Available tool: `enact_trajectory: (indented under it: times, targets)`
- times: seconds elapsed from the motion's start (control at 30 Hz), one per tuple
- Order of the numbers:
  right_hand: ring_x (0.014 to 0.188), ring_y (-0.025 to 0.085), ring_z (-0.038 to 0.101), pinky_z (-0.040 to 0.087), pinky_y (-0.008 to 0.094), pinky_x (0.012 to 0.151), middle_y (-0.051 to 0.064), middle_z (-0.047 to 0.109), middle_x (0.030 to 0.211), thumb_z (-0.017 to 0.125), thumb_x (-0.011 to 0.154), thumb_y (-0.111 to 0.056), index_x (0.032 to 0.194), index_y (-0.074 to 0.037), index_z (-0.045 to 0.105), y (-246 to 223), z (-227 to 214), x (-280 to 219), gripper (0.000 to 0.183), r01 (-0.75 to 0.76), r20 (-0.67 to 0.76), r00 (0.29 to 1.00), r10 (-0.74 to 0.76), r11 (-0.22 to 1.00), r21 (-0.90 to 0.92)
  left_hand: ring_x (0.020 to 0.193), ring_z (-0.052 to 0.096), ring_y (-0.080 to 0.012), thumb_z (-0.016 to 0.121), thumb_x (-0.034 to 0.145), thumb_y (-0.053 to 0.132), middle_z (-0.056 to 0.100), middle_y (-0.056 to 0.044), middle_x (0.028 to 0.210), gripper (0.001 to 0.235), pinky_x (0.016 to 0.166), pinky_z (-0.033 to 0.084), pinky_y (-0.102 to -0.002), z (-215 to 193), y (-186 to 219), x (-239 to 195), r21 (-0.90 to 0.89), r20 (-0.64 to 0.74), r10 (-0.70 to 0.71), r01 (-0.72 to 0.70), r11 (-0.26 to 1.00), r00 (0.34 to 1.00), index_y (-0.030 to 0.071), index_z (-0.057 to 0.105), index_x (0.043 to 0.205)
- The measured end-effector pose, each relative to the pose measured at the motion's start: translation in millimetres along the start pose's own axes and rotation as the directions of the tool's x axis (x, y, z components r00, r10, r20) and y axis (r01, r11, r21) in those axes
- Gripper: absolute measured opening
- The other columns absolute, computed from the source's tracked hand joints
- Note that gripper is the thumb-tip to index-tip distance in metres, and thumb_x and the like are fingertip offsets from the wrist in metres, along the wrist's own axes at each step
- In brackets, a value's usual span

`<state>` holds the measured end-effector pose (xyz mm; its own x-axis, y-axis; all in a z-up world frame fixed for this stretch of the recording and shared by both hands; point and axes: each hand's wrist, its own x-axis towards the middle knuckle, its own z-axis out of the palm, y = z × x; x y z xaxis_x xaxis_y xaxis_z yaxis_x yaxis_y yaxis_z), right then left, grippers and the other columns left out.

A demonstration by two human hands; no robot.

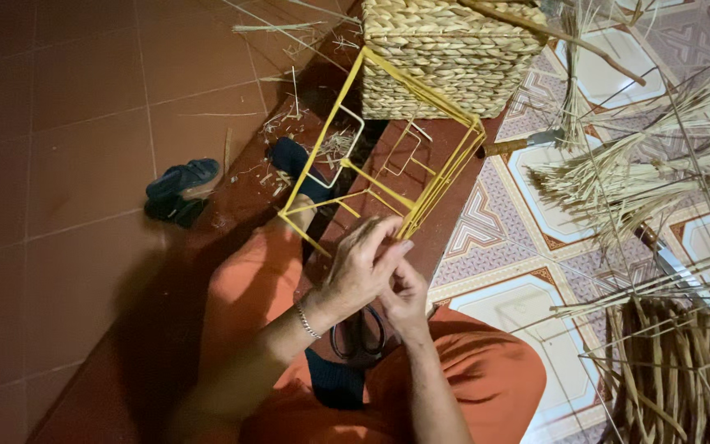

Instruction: The person is weaving a basket using dried palm leaves. They are sitting on the floor and using a yellow metal frame as a guide. The person is using their hands to weave the leaves into the frame.

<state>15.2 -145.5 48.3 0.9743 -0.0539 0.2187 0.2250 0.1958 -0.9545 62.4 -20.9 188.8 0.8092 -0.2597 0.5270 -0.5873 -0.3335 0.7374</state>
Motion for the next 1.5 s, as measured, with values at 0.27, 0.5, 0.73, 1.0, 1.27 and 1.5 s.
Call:
enact_trajectory:
  times: [0.27,0.5,0.73,1.0,1.27,1.5]
  targets:
    - [0.103,0.016,0.068,0.053,0.030,0.093,0.008,0.073,0.111,0.070,0.088,-0.003,0.117,0.002,0.068,-23.9,28.5,7.5,0.029,0.192,0.050,0.981,-0.186,0.960,-0.205,0.086,0.077,-0.0288,0.062,0.101,0.006,0.075,-0.017,0.098,0.016,0.071,0.061,-0.037,0.9,-11.7,-8.4,-0.064,0.006,-0.152,0.152,0.986,0.988,-0.004,0.064,0.113]
    - [0.132,0.032,0.057,0.045,0.044,0.111,0.024,0.061,0.140,0.070,0.091,-0.011,0.124,-0.002,0.070,-37.7,27.4,15.6,0.034,0.284,0.114,0.959,-0.261,0.863,-0.417,0.078,0.073,-0.0154,0.057,0.103,0.008,0.074,-0.012,0.094,0.024,0.065,0.063,-0.025,-22.2,-34.2,-18.4,-0.167,-0.026,-0.186,0.180,0.969,0.982,-0.004,0.064,0.124]
    - [0.092,0.017,0.068,0.062,0.040,0.082,0.008,0.073,0.108,0.070,0.104,-0.021,0.104,-0.007,0.070,62.5,-76.4,30.6,0.014,-0.122,-0.543,0.836,0.072,0.991,-0.057,0.068,0.061,-0.0092,0.069,0.097,0.017,0.071,-0.004,0.082,0.022,0.056,0.048,-0.022,-60.1,-51.6,-15.1,-0.108,-0.099,-0.394,0.384,0.917,0.914,0.000,0.076,0.110]
    - [0.098,0.016,0.065,0.056,0.034,0.080,0.006,0.065,0.124,0.063,0.099,-0.042,0.146,-0.006,0.047,125.0,-124.2,34.9,0.061,-0.329,-0.558,0.723,0.407,0.913,0.240,0.073,0.058,-0.0063,0.069,0.100,0.016,0.066,-0.001,0.080,0.018,0.064,0.048,-0.023,-69.9,-58.3,-27.2,-0.239,-0.196,-0.321,0.272,0.932,0.927,-0.001,0.073,0.095]
    - [0.082,0.020,0.070,0.056,0.032,0.078,0.015,0.070,0.092,0.040,0.114,-0.036,0.124,0.003,0.057,41.6,-102.4,12.6,0.043,-0.125,-0.623,0.780,-0.054,0.963,-0.240,0.083,0.056,-0.0084,0.064,0.109,0.012,0.061,0.001,0.094,0.016,0.070,0.047,-0.025,-68.8,-97.9,-7.4,-0.073,-0.430,-0.113,0.090,0.993,0.896,-0.002,0.063,0.115]
    - [0.057,0.014,0.057,0.048,0.027,0.058,0.007,0.057,0.068,0.039,0.117,-0.030,0.097,-0.002,0.055,-4.8,-90.3,4.7,0.038,0.086,-0.617,0.741,-0.264,0.949,-0.302,0.068,0.061,-0.0140,0.059,0.107,0.019,0.066,-0.006,0.079,0.017,0.059,0.050,-0.032,-61.7,-139.9,15.1,0.012,-0.460,-0.238,0.275,0.961,0.855,0.003,0.062,0.103]
